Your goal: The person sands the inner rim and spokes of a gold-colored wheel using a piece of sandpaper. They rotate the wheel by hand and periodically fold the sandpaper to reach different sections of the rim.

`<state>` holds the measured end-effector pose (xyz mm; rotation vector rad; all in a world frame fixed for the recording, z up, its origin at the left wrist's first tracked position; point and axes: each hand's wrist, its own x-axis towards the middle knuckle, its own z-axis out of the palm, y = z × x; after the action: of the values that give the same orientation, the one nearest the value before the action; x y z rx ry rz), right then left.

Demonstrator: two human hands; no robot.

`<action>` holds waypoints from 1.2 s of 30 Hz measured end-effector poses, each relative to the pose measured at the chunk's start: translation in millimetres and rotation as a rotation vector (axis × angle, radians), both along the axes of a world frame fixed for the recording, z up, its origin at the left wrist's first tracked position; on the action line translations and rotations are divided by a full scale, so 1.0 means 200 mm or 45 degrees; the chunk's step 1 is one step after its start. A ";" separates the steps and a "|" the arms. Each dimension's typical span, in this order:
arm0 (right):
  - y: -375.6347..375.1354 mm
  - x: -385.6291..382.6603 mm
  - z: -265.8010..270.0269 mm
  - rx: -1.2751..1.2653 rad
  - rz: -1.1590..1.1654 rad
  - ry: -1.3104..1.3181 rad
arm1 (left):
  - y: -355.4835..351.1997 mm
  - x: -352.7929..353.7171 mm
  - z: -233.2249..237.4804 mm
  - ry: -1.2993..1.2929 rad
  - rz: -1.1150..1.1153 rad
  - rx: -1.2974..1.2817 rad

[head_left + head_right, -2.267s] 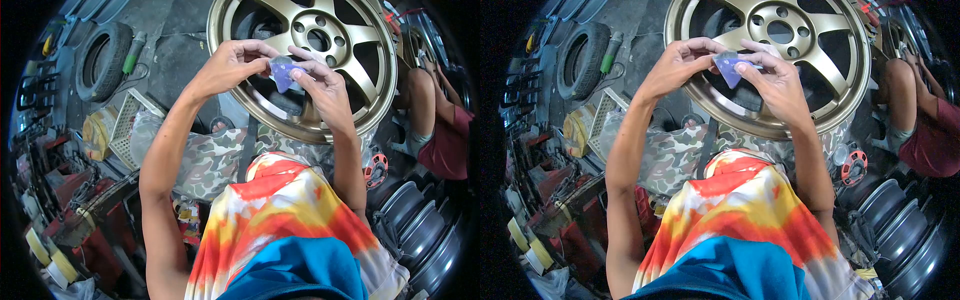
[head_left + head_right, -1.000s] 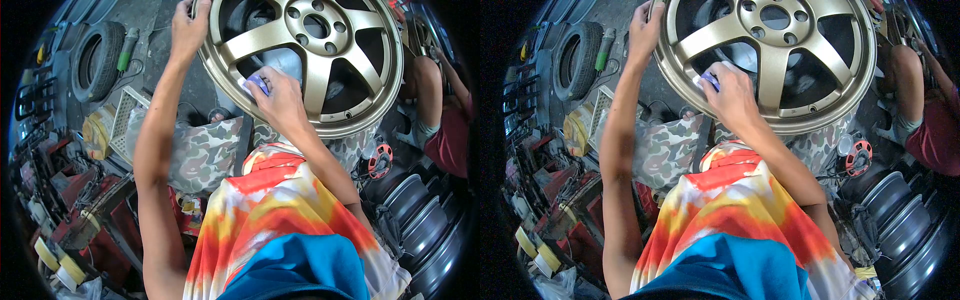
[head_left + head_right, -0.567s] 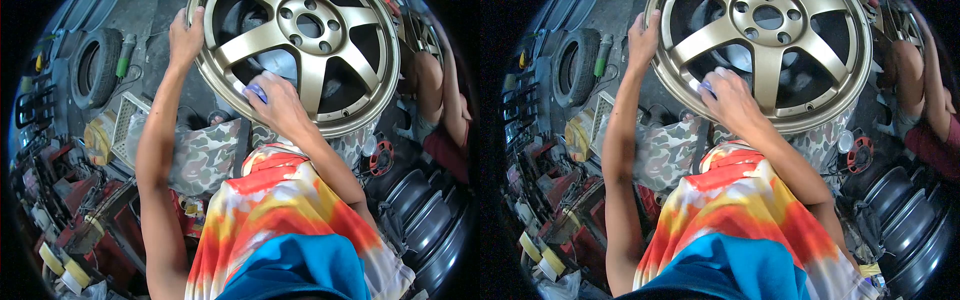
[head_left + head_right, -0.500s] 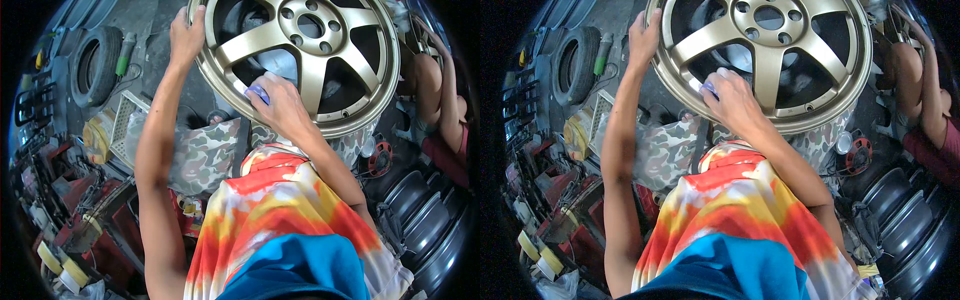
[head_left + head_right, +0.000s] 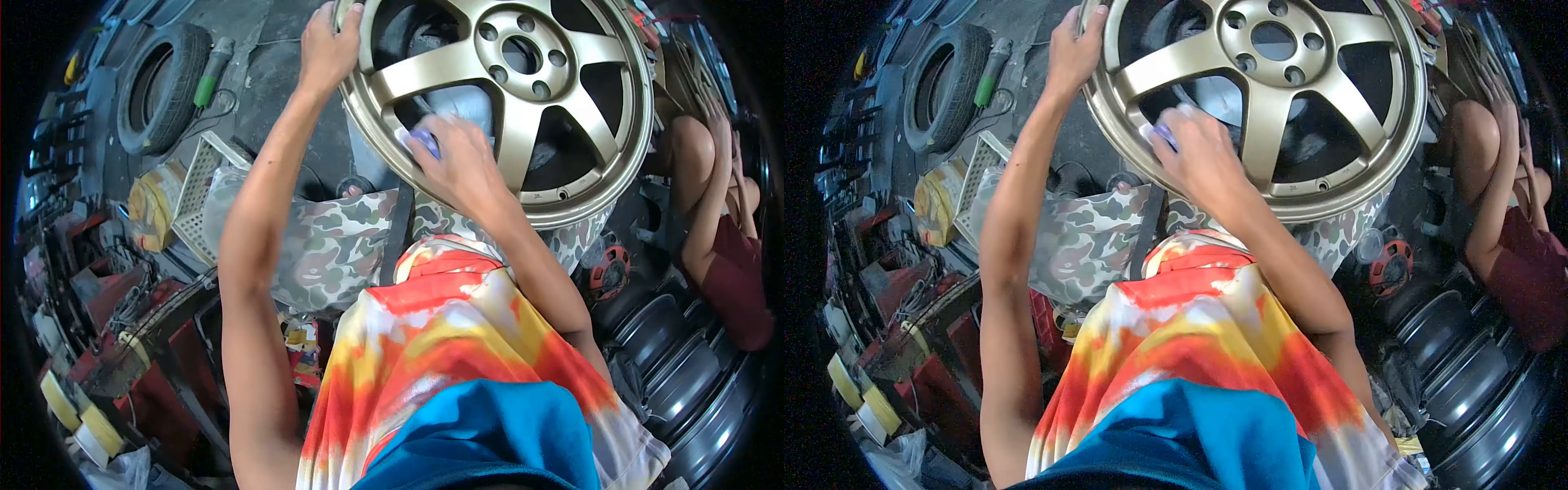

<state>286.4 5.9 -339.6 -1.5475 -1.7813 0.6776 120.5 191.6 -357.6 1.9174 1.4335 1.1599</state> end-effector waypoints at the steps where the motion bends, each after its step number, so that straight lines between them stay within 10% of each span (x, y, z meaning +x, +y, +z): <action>1: -0.02 0.02 0.01 -0.063 0.007 -0.035 | 0.01 0.00 -0.02 -0.035 -0.002 0.044; 36: 0.08 0.05 0.11 -0.263 0.104 -0.094 | 0.07 0.01 -0.12 -0.018 0.040 0.145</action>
<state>295.6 21.4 -317.9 -1.6607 -1.8865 0.8775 122.1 206.3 -382.6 1.9652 1.4223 1.2924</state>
